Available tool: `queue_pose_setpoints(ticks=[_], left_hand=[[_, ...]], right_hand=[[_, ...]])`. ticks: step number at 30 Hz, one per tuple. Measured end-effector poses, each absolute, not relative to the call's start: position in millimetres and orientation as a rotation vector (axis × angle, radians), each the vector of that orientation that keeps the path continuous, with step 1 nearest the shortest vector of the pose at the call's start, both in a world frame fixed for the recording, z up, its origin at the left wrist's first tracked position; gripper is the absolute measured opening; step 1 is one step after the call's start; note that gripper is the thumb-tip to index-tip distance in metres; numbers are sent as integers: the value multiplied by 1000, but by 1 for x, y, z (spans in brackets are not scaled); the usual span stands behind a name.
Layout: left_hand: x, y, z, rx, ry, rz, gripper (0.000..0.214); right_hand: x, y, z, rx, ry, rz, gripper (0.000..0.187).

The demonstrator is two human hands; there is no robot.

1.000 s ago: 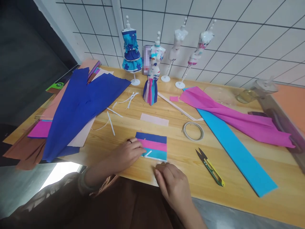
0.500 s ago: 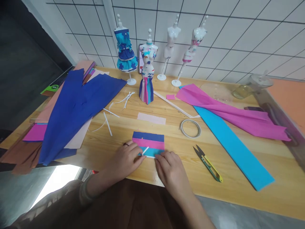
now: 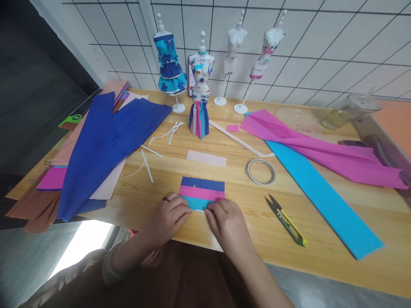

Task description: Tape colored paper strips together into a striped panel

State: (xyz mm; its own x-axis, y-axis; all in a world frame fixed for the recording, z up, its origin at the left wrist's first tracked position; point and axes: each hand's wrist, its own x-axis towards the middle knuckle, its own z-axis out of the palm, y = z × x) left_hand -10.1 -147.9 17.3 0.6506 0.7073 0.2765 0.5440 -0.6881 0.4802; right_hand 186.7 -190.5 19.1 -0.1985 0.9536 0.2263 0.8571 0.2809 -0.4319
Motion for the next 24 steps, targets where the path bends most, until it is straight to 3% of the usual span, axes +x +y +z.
queue_pose_setpoints(ticks=[11, 24], left_hand=[[-10, -151, 15, 2550, 1003, 634, 17], [-11, -152, 28, 2494, 1021, 475, 19]], right_hand=[[184, -187, 20, -1740, -2186, 171, 17], [167, -184, 29, -1325, -2481, 23, 21]])
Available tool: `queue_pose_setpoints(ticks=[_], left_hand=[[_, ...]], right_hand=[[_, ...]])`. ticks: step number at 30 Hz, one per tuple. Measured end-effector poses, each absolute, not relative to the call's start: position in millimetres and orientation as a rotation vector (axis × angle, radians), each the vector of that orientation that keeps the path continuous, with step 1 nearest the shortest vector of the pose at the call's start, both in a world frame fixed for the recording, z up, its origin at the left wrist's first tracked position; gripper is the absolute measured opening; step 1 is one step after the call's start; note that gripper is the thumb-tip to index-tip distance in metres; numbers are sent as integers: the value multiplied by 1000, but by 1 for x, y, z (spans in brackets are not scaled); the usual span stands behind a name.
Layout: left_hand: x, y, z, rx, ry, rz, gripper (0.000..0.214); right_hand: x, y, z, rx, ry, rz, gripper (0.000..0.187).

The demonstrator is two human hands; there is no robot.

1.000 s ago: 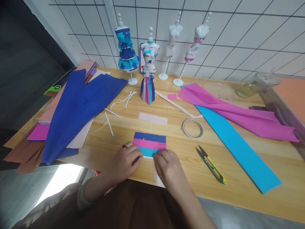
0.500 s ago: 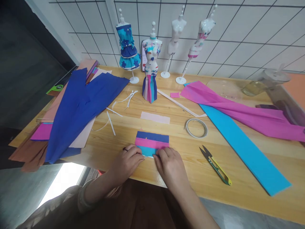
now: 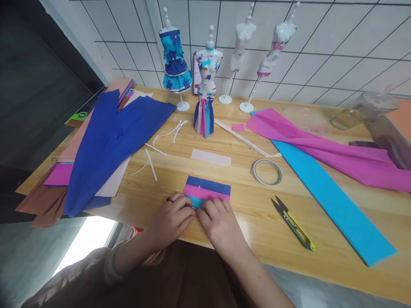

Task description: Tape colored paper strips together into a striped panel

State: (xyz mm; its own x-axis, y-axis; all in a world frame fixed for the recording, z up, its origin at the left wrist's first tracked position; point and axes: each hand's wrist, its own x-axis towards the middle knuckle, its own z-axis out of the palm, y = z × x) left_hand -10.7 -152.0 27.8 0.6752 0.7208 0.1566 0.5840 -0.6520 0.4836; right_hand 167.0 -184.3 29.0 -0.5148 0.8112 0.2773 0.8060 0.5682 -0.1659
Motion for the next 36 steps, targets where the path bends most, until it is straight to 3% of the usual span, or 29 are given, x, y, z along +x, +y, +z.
queue_pose_setpoints(ticks=[9, 16, 36], left_hand=[[-21, -133, 45, 2109, 1041, 599, 8], [-1, -103, 30, 2595, 574, 435, 23], [3, -102, 19, 2738, 623, 382, 22]], right_hand=[[172, -187, 27, -1269, -2540, -8, 19], [173, -188, 26, -1226, -2515, -31, 19], [181, -208, 29, -1266, -2468, 76, 20]])
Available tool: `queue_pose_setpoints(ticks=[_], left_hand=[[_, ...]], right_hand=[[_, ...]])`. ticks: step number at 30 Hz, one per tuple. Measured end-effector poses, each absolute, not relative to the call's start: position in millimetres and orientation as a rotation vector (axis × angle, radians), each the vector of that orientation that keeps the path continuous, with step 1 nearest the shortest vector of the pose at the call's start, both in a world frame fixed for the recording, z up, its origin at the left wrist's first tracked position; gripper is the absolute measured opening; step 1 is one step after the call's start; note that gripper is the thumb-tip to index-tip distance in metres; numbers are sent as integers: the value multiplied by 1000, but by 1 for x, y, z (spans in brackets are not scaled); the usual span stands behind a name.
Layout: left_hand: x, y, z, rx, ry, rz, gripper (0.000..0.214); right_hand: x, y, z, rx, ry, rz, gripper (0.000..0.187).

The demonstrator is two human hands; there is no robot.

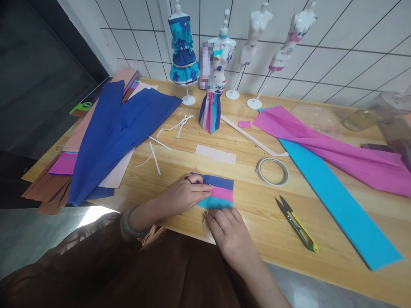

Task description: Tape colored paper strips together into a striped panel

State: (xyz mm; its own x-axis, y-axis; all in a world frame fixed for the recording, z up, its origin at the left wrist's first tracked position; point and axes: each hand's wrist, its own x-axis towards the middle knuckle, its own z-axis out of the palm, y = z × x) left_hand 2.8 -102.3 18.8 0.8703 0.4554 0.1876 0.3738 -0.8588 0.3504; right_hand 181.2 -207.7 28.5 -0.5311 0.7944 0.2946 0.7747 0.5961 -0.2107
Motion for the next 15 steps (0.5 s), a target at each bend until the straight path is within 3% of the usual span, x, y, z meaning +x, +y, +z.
queue_pose_setpoints(ticks=[15], left_hand=[[3, -101, 16, 2773, 606, 433, 20]], right_hand=[[240, -237, 24, -1455, -2368, 26, 19]])
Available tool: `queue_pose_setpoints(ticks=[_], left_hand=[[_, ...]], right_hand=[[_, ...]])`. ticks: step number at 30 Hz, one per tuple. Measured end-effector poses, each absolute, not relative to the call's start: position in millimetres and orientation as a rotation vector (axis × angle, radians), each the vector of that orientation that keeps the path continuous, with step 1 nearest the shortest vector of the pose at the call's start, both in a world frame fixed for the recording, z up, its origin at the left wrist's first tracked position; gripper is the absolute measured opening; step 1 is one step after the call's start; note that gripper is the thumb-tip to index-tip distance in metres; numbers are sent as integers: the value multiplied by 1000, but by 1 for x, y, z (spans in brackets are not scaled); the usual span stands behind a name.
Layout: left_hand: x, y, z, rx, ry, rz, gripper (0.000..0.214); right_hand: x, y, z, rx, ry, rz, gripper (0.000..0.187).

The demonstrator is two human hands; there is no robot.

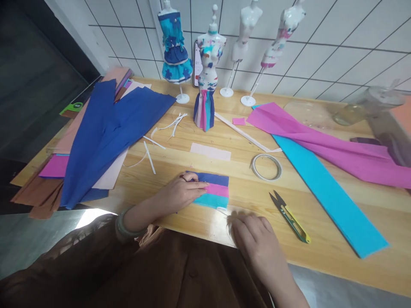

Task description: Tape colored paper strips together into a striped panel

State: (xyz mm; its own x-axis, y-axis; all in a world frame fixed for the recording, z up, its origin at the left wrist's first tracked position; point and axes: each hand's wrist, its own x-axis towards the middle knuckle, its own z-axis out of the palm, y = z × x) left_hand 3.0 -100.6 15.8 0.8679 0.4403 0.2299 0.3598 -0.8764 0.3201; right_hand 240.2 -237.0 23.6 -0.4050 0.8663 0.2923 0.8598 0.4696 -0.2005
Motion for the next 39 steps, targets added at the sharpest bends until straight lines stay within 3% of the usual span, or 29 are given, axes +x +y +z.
queue_pose_setpoints(ticks=[12, 19, 27, 32, 35, 39], left_hand=[[4, -100, 15, 2762, 603, 377, 22], [4, -97, 19, 2746, 586, 423, 22], [2, -123, 54, 2326, 638, 823, 18], [-15, -157, 61, 2264, 497, 700, 22], [-31, -171, 58, 2267, 603, 671, 18], [-66, -182, 65, 2160, 819, 579, 19]], right_hand=[[286, -258, 27, -1619, -2275, -153, 9], [297, -264, 41, -1744, -2044, -70, 9], [235, -248, 69, -1292, -2136, 118, 29], [184, -230, 69, -1010, -2192, 243, 29], [165, -221, 69, -950, -2202, 300, 22], [161, -214, 65, -954, -2264, 322, 27]])
